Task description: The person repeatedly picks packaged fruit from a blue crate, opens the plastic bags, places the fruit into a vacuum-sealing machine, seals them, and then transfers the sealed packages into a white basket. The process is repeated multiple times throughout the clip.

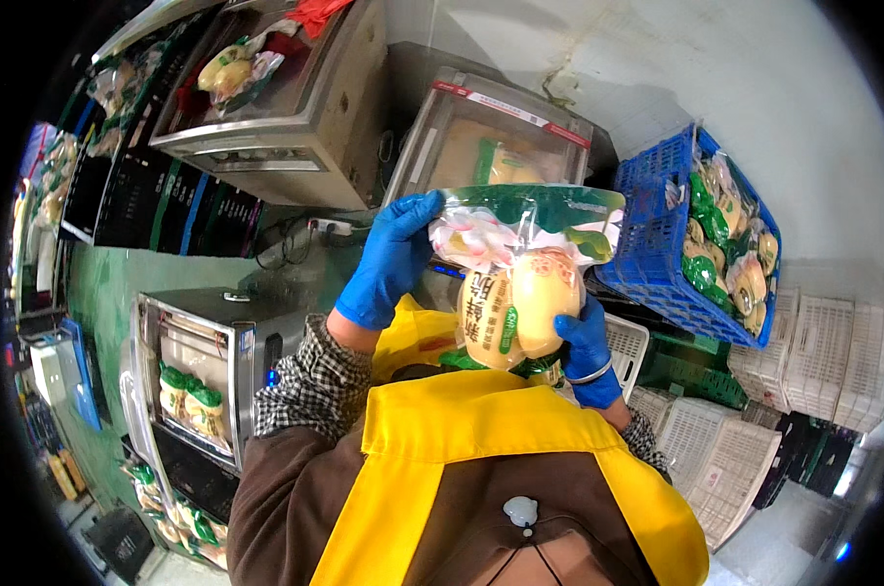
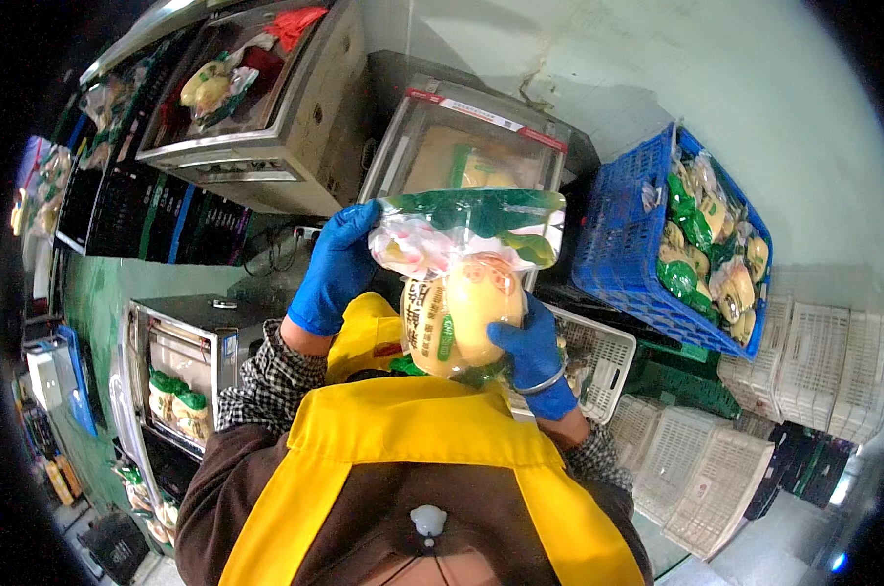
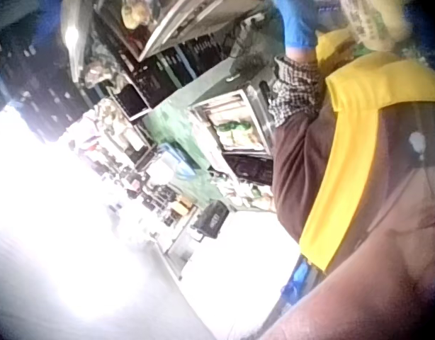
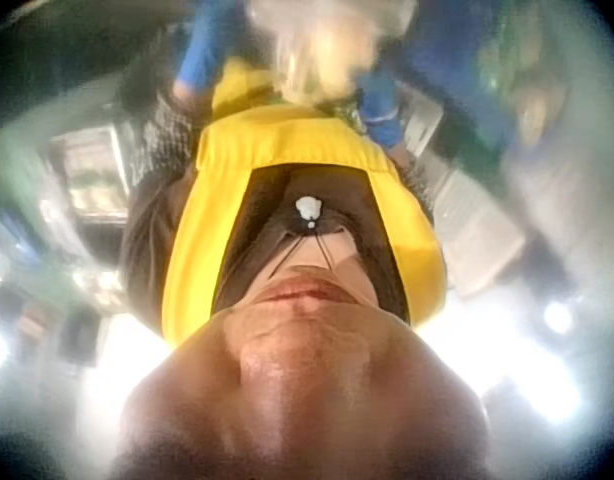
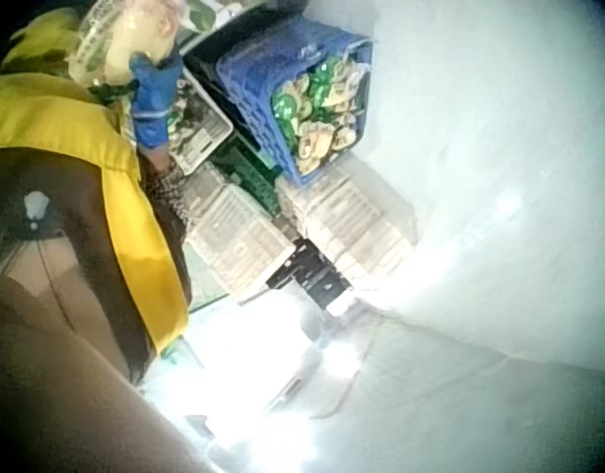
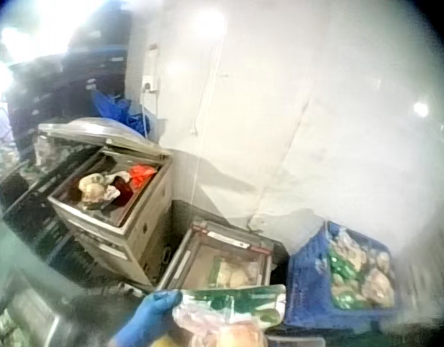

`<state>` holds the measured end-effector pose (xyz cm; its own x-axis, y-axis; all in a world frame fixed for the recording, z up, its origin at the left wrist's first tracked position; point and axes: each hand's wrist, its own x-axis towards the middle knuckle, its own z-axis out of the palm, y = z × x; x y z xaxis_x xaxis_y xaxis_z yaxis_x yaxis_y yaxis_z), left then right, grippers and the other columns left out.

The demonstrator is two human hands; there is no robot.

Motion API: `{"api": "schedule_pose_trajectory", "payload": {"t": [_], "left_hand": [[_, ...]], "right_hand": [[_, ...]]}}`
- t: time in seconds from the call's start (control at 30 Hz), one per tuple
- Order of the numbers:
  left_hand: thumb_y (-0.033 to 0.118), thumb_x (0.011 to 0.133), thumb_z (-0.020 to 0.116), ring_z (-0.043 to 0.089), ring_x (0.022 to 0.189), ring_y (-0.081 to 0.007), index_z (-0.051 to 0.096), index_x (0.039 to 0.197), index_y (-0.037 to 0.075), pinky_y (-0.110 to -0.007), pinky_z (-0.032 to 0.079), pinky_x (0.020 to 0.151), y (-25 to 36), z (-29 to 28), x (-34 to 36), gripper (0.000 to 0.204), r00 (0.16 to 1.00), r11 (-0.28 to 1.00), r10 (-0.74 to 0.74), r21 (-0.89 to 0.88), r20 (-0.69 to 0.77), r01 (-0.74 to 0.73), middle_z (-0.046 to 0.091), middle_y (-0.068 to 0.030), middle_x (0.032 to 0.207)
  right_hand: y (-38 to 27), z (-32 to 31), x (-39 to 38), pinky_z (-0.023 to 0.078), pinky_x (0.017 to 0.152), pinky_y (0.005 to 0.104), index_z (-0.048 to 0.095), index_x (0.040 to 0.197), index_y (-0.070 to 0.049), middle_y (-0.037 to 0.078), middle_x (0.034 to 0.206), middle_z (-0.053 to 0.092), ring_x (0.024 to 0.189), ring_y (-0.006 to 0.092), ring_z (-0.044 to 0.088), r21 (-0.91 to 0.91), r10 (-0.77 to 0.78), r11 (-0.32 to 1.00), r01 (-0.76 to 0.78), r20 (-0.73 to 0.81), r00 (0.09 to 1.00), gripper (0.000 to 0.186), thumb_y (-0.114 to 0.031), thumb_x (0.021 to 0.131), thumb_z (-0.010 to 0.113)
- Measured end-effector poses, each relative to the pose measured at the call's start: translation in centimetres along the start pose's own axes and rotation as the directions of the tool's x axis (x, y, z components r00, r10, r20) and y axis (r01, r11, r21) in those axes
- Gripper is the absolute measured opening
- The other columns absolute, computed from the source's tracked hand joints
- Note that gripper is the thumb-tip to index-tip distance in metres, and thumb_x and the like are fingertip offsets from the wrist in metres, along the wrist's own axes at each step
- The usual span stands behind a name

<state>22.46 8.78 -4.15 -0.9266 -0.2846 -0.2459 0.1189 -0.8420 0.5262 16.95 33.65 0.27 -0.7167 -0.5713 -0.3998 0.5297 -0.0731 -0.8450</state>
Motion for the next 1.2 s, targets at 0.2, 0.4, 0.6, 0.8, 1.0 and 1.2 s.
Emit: {"api": "schedule_pose_trajectory", "payload": {"t": [0.2,0.4,0.6,0.8,1.0,1.2], "left_hand": [[0.031,0.088,0.051,0.061,0.085,-0.0224,0.059,0.097,-0.003,-0.032,0.048,0.078,1.1,1.1,-0.9,0.036,0.999,0.997,-0.026,-0.07,-0.03,0.024,0.063,-0.013,0.093],[0.034,0.088,0.051,0.06,0.09,-0.0221,0.058,0.102,-0.003,-0.032,0.048,0.08,1.7,-0.3,-1.5,0.04,0.995,0.997,-0.029,-0.075,0.093,0.037,0.062,-0.0129,0.098],[0.007,0.078,0.063,0.061,0.079,-0.0138,0.061,0.093,0.0,-0.023,0.048,0.07,1.2,1.6,-1.1,0.017,0.988,0.96,0.108,0.271,-0.112,-0.074,0.064,-0.008,0.087],[0.006,0.075,0.064,0.061,0.076,-0.0139,0.061,0.085,0.001,-0.024,0.048,0.07,0.9,1.7,-1.0,0.012,0.983,0.943,0.158,0.31,-0.093,-0.122,0.064,-0.008,0.085],[0.003,0.074,0.063,0.061,0.076,-0.0156,0.06,0.084,0.002,-0.027,0.049,0.072,-0.1,2.1,-1.0,0.011,0.975,0.985,0.143,0.122,-0.171,-0.123,0.063,-0.0082,0.084],[0.002,0.075,0.063,0.062,0.073,-0.0163,0.06,0.078,0.003,-0.028,0.051,0.068,-0.9,1.6,-0.4,0.004,0.975,0.993,0.099,0.091,-0.2,-0.082,0.063,-0.0081,0.08]], "right_hand": [[0.8,-0.3,-0.1,0.049,0.084,0.0354,0.038,0.125,0.005,0.015,0.114,0.054,0.099,0.026,0.057,0.044,-0.088,0.995,0.085,0.082,0.993,0.079,-0.025,0.06,0.073],[0.4,0.0,-0.1,0.048,0.086,0.0365,0.036,0.125,0.005,0.016,0.116,0.052,0.101,0.0273,0.056,0.019,-0.089,0.996,0.088,0.073,0.993,0.083,-0.029,0.06,0.075],[0.4,-0.2,0.0,0.048,0.085,0.0356,0.039,0.124,0.006,0.015,0.113,0.054,0.099,0.0261,0.057,-0.004,-0.055,0.998,0.056,0.088,0.995,0.083,-0.022,0.056,0.079],[0.5,-0.6,0.0,0.048,0.085,0.0349,0.043,0.12,0.006,0.014,0.11,0.056,0.098,0.0246,0.058,-0.033,-0.059,0.997,0.063,0.106,0.993,0.079,-0.018,0.055,0.08],[0.8,-0.8,-0.1,0.048,0.084,0.0339,0.045,0.118,0.006,0.013,0.109,0.057,0.097,0.0231,0.058,-0.054,-0.079,0.995,0.084,0.079,0.994,0.076,-0.017,0.054,0.08],[0.9,-0.8,-0.4,0.048,0.085,0.0334,0.046,0.119,0.005,0.013,0.109,0.057,0.097,0.0222,0.058,-0.041,-0.043,0.998,0.044,0.028,0.999,0.075,-0.014,0.055,0.079]]}}
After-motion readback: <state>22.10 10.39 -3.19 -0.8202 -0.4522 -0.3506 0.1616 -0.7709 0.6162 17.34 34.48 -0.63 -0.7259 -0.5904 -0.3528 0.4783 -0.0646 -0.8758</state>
